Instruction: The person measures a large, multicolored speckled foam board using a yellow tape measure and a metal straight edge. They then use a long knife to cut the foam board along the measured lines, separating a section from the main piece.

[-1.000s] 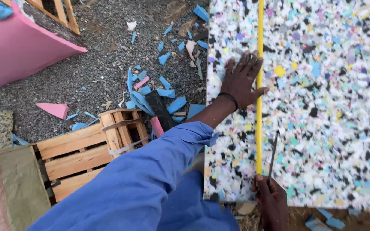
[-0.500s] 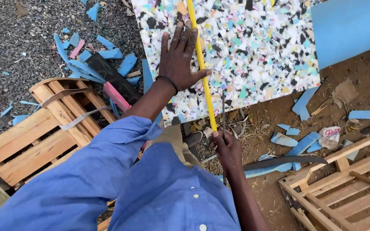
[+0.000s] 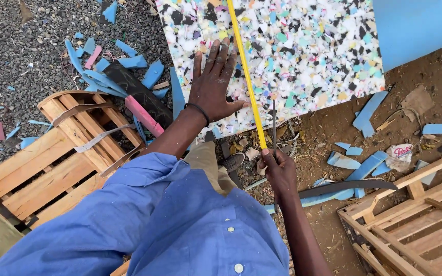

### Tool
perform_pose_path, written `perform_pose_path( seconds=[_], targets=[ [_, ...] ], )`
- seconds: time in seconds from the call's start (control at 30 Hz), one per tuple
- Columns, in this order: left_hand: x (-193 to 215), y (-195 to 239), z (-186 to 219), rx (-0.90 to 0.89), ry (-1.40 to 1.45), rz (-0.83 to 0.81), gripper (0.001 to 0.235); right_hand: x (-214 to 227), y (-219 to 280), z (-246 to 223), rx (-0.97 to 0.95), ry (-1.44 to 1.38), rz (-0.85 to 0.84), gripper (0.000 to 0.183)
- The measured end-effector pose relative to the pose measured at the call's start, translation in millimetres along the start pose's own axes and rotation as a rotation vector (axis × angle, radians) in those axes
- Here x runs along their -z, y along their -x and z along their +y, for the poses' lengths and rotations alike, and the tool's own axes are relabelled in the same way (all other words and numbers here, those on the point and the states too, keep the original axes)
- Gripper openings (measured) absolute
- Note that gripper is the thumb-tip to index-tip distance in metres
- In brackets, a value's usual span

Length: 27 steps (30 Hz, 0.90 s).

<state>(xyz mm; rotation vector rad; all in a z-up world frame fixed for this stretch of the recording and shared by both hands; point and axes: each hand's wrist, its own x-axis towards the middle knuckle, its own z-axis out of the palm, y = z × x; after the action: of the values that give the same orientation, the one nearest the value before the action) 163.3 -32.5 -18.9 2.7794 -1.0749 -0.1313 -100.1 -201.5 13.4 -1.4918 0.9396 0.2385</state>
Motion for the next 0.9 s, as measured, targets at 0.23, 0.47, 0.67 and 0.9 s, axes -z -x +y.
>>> perform_pose_path(
  seconds=[0.23, 0.47, 0.67, 0.9],
  targets=[
    [-11.3, 14.4, 21.6, -0.024, 0.285, 0.229, 0.056, -6.0, 8.3, -0.4, 0.139, -0.074, -0.001, 0.032],
    [-30.8, 12.7, 42.6, 0.017, 0.244, 0.266, 0.041, 10.5, 16.3, -12.0, 0.198, -0.128, 0.028, 0.032],
    [-6.3, 42.4, 65.0, 0.105, 0.346, 0.05, 0.016, 9.0, 8.6, -1.6, 0.169, -0.102, 0.005, 0.032],
    [62.6, 73.1, 80.1, 0.061, 0.523, -0.406, 0.03, -0.9, -2.4, 12.5, 0.117, -0.066, -0.007, 0.033]
  ],
)
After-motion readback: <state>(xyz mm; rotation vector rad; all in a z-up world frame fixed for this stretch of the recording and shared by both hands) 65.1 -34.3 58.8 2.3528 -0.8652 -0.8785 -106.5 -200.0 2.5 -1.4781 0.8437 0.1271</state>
